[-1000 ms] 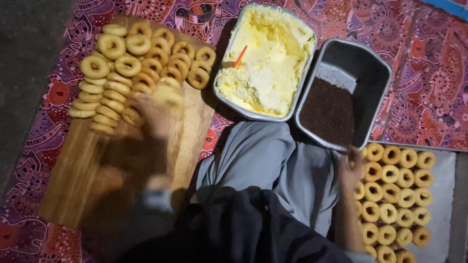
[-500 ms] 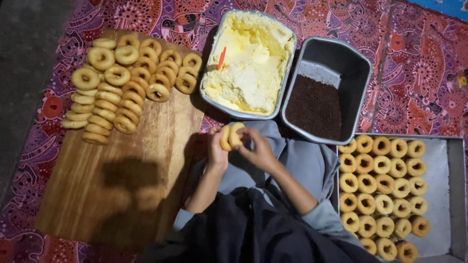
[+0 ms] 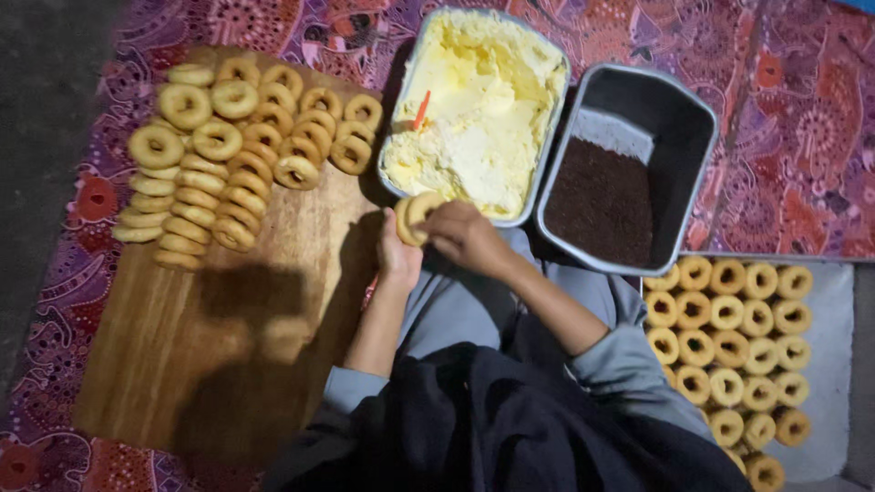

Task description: The person fills ring-shaped pastries with a yellow cream and then rolls them in a dark crumb topping. They pick each pastry from a wooden board, insert cream into the center, coat it in crumbs, and place it on a metal tray.

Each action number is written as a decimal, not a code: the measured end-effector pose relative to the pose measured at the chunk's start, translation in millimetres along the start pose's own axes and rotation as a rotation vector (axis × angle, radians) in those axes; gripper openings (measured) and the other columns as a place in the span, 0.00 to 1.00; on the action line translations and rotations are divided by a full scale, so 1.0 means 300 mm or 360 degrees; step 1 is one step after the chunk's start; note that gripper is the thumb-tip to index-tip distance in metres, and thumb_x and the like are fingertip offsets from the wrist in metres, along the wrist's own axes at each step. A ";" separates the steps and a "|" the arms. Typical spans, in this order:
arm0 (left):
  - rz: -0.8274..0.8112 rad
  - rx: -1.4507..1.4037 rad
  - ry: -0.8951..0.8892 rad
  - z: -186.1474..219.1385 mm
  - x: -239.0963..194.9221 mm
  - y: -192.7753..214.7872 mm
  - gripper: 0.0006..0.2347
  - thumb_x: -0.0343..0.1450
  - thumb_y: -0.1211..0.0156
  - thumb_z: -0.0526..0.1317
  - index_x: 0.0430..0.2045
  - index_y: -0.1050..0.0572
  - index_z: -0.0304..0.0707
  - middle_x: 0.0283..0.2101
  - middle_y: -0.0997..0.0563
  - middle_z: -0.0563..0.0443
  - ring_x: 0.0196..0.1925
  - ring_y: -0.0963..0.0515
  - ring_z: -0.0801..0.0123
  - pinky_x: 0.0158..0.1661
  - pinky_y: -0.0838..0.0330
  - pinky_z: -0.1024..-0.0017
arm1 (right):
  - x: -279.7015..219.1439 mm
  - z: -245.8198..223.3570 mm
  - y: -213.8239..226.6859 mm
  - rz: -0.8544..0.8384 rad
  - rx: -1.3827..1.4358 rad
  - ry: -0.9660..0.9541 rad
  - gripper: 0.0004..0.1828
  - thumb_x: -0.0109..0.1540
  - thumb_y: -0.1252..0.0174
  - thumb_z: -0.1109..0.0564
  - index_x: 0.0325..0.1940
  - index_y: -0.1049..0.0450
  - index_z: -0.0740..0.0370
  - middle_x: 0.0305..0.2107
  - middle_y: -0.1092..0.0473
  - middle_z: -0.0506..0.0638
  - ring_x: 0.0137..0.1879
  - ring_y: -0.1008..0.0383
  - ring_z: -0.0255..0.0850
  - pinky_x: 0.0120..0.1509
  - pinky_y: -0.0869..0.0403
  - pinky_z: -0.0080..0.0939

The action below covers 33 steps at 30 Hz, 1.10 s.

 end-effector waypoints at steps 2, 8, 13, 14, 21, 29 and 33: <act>-0.0017 -0.0003 -0.0026 -0.019 0.000 0.009 0.23 0.80 0.57 0.55 0.59 0.31 0.34 0.57 0.26 0.46 0.60 0.28 0.60 0.63 0.34 0.60 | 0.019 0.055 0.051 0.0215 -0.0178 -0.0251 0.16 0.55 0.31 0.62 0.47 0.20 0.62 0.41 0.23 0.57 0.49 0.24 0.54 0.57 0.26 0.51; -0.0049 -0.0052 -0.0045 -0.039 -0.031 0.002 0.22 0.80 0.59 0.53 0.58 0.32 0.33 0.58 0.26 0.44 0.62 0.28 0.58 0.65 0.35 0.58 | 0.049 0.065 0.112 0.0180 -0.0145 -0.0708 0.14 0.56 0.32 0.61 0.46 0.19 0.61 0.38 0.23 0.57 0.46 0.23 0.51 0.53 0.25 0.47; -0.0093 -0.0080 0.0050 -0.052 -0.064 -0.006 0.24 0.78 0.58 0.54 0.61 0.32 0.33 0.63 0.27 0.43 0.64 0.28 0.57 0.65 0.38 0.59 | -0.002 -0.052 0.054 0.0010 0.0057 -0.0190 0.12 0.56 0.33 0.62 0.45 0.19 0.62 0.36 0.24 0.56 0.45 0.24 0.53 0.54 0.26 0.48; -0.0128 -0.0064 -0.0019 -0.055 -0.079 -0.003 0.24 0.79 0.57 0.53 0.61 0.33 0.32 0.63 0.27 0.43 0.65 0.29 0.57 0.66 0.38 0.57 | 0.005 -0.039 0.064 0.0100 -0.0040 -0.0315 0.12 0.56 0.32 0.61 0.44 0.18 0.62 0.35 0.24 0.57 0.45 0.24 0.53 0.53 0.26 0.48; -0.0147 0.0005 -0.0028 -0.097 -0.105 -0.014 0.25 0.78 0.57 0.53 0.64 0.36 0.33 0.66 0.30 0.45 0.68 0.31 0.59 0.69 0.40 0.57 | 0.005 0.012 0.114 0.0119 -0.0067 -0.0591 0.14 0.55 0.34 0.63 0.46 0.18 0.60 0.35 0.24 0.56 0.44 0.23 0.50 0.50 0.25 0.46; -0.0234 0.0210 0.0124 -0.223 -0.100 -0.107 0.24 0.80 0.58 0.51 0.63 0.36 0.27 0.64 0.29 0.41 0.68 0.31 0.57 0.68 0.39 0.56 | -0.188 -0.046 0.255 0.0414 -0.0079 -0.0442 0.15 0.56 0.34 0.62 0.47 0.18 0.59 0.40 0.22 0.53 0.50 0.23 0.51 0.59 0.25 0.48; -0.0446 0.0326 0.0339 -0.392 -0.084 -0.237 0.22 0.79 0.55 0.48 0.62 0.34 0.29 0.63 0.28 0.43 0.66 0.29 0.59 0.67 0.38 0.57 | -0.376 0.074 0.334 0.0470 -0.0068 -0.0661 0.15 0.55 0.37 0.62 0.46 0.18 0.60 0.41 0.23 0.55 0.48 0.22 0.51 0.54 0.23 0.46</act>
Point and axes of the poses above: each hand's wrist, its own x-axis towards the middle knuckle, its own y-axis out of the back of the hand, z = x × y, the point moved 1 cm from there along x, towards the middle knuckle
